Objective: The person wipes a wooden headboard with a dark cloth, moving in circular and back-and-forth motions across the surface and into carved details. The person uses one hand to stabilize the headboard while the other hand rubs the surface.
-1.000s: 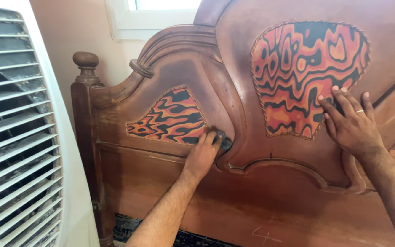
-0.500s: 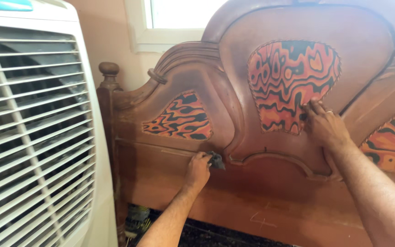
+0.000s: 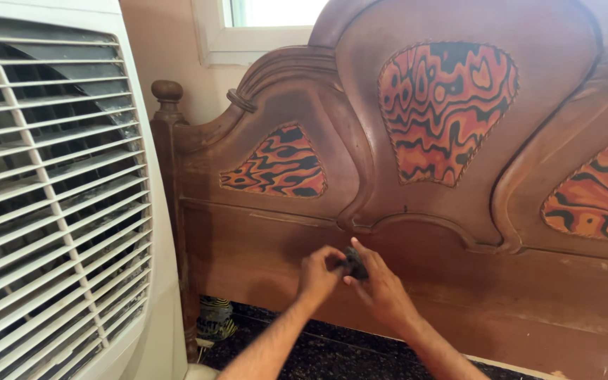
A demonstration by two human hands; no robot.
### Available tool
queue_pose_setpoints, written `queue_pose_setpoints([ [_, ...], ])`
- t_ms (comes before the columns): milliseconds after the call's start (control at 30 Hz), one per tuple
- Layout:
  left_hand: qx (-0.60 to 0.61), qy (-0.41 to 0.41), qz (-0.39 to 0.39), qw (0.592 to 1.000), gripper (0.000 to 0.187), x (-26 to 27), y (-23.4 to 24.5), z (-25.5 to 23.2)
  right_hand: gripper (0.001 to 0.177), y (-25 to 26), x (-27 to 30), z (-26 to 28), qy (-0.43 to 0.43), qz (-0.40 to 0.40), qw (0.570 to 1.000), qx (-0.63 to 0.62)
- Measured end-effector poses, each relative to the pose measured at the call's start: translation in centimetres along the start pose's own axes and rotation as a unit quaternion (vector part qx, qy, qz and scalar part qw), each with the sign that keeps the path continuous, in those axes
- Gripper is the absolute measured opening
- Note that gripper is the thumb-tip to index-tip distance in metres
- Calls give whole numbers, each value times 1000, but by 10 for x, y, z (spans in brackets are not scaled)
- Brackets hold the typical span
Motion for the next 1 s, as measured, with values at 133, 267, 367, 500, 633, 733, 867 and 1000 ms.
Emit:
queue_pose_setpoints([
  [133, 236, 148, 38, 960, 23, 11, -19, 14, 44, -17, -4, -7, 10, -10, 999, 47],
  [267, 335, 160, 116, 921, 43, 8, -27, 13, 47, -25, -5, -34, 0, -57, 997, 52],
  [367, 324, 146, 160, 921, 60, 6, -35, 17, 56, -36, -12, -51, -8, -89, 996, 10],
  [500, 262, 32, 197, 944, 63, -6, -46, 29, 43, -51, -19, -86, -41, -77, 995, 51],
  [633, -54, -135, 69, 987, 67, -18, -33, 50, 41, -45, -19, -112, 45, -82, 987, 132],
  [733, -120, -133, 71, 981, 79, -16, -26, 71, 44, -13, -11, -136, 85, -111, 970, 201],
  [867, -197, -107, 105, 969, 88, -17, -27, 76, 39, 34, -8, -158, 15, -198, 957, 214],
  [1000, -245, -136, 119, 952, 91, -14, -43, 59, 41, 32, -6, -156, -35, -278, 944, 177],
])
Point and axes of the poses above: each hand's wrist, its own x-axis away from the middle knuckle, its own y-axis out of the back of the hand, z = x × y, the point moved 7 cm from there along -x, towards the middle knuckle, and after that the axes turned 11 degrees about -z, right-handed, at the moved point
